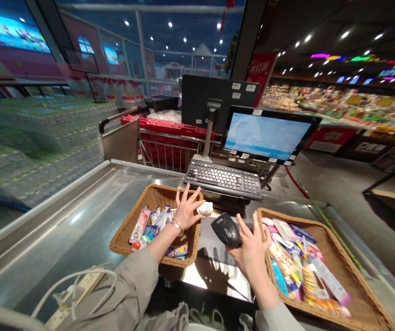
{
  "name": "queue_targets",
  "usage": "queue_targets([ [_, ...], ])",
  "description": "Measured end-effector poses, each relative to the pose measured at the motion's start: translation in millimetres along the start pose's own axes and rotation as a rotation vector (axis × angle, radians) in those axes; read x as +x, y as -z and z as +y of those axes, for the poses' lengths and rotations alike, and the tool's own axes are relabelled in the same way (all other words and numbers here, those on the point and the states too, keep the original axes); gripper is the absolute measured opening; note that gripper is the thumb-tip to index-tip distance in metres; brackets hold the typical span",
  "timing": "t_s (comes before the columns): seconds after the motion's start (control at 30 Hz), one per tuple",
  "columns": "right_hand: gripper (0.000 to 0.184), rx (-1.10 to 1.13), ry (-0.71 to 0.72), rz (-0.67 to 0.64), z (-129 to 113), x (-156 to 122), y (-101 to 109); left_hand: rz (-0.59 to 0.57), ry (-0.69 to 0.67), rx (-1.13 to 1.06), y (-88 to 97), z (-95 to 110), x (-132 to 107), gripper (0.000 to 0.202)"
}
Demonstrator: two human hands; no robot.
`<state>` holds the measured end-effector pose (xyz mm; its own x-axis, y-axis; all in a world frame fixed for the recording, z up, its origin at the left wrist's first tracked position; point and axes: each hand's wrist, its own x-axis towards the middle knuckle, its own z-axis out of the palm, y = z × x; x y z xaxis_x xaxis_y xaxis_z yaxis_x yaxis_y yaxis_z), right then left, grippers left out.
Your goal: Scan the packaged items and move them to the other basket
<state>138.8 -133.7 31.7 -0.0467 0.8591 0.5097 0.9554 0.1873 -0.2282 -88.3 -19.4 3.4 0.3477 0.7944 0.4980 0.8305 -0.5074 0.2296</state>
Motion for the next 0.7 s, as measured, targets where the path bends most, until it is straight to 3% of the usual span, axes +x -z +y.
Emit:
queue_targets([
  [0.7, 0.012, 0.033, 0.02, -0.006, 8.2, -6.4, -4.1, 0.02, -0.013, -0.025, 0.3, 5.0, 0.7, 0.049],
])
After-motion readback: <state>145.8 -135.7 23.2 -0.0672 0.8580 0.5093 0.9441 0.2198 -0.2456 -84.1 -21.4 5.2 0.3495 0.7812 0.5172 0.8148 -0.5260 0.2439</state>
